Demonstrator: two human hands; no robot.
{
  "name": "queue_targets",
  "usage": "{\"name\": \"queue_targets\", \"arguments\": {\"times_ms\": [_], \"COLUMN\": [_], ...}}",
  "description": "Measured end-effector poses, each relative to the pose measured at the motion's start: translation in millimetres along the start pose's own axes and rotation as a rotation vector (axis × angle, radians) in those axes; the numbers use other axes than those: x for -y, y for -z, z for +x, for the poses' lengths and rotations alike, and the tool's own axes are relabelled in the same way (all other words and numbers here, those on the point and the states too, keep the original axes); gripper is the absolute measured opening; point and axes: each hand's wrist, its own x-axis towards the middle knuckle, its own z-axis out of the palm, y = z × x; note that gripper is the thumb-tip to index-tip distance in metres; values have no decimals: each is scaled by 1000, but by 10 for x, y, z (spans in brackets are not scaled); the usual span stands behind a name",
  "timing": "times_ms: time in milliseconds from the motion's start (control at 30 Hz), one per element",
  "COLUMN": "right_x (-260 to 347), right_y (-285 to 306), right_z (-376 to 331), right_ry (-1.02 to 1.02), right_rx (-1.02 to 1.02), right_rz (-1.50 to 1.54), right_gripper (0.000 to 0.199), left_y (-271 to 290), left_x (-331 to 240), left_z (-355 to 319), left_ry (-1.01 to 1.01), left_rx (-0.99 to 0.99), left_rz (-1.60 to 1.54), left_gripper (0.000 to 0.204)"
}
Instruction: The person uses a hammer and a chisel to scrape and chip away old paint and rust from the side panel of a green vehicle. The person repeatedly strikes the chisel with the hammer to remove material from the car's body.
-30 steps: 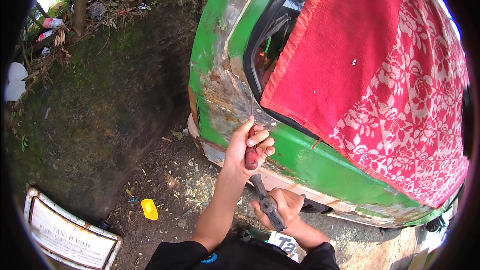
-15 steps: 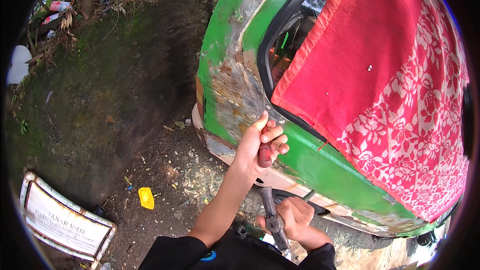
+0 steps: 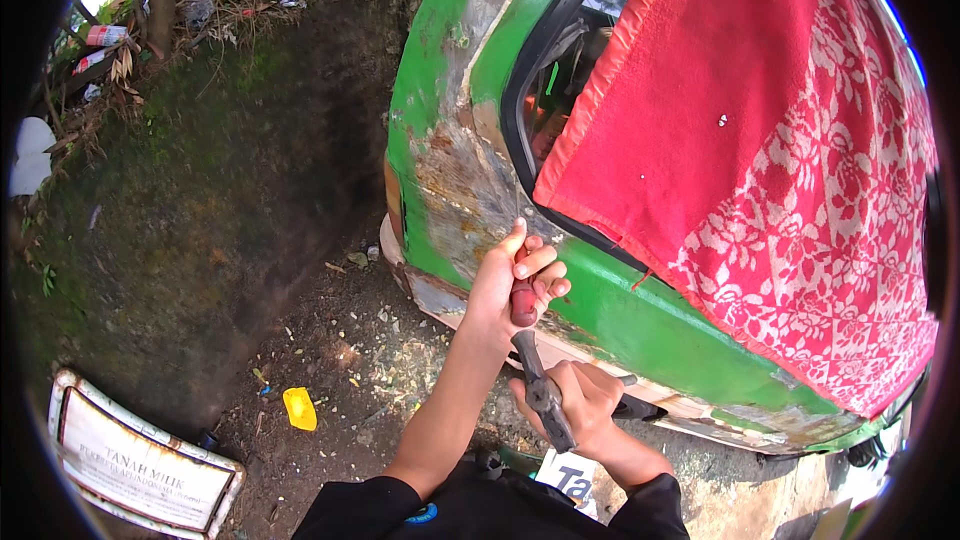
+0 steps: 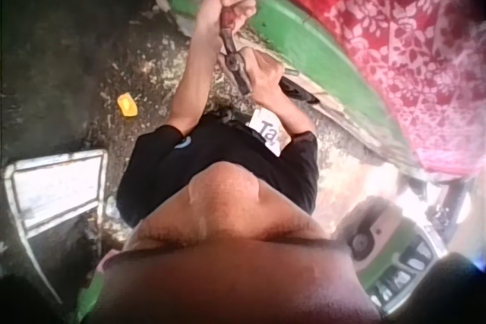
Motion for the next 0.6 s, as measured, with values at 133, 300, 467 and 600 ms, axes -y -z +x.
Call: {"name": "queue_targets", "arguments": {"times_ms": [133, 300, 467, 600], "right_x": [94, 91, -6, 164], "right_y": [103, 71, -94, 132], "right_z": [-3, -29, -131, -65], "right_ry": [-34, -76, -164, -163], "right_rx": [-4, -23, 41, -31], "right_rz": [10, 22, -3, 99], "right_gripper": [43, 40, 38, 32], "left_y": [-39, 0, -42, 23], "left_x": [27, 20, 119, 94], "left_z": [-42, -11, 26, 40], "left_ry": [0, 8, -54, -45], "left_rx": [-41, -7, -47, -32], "left_rz": [-14, -23, 75, 43], "left_gripper": [36, 36, 37, 37]}}
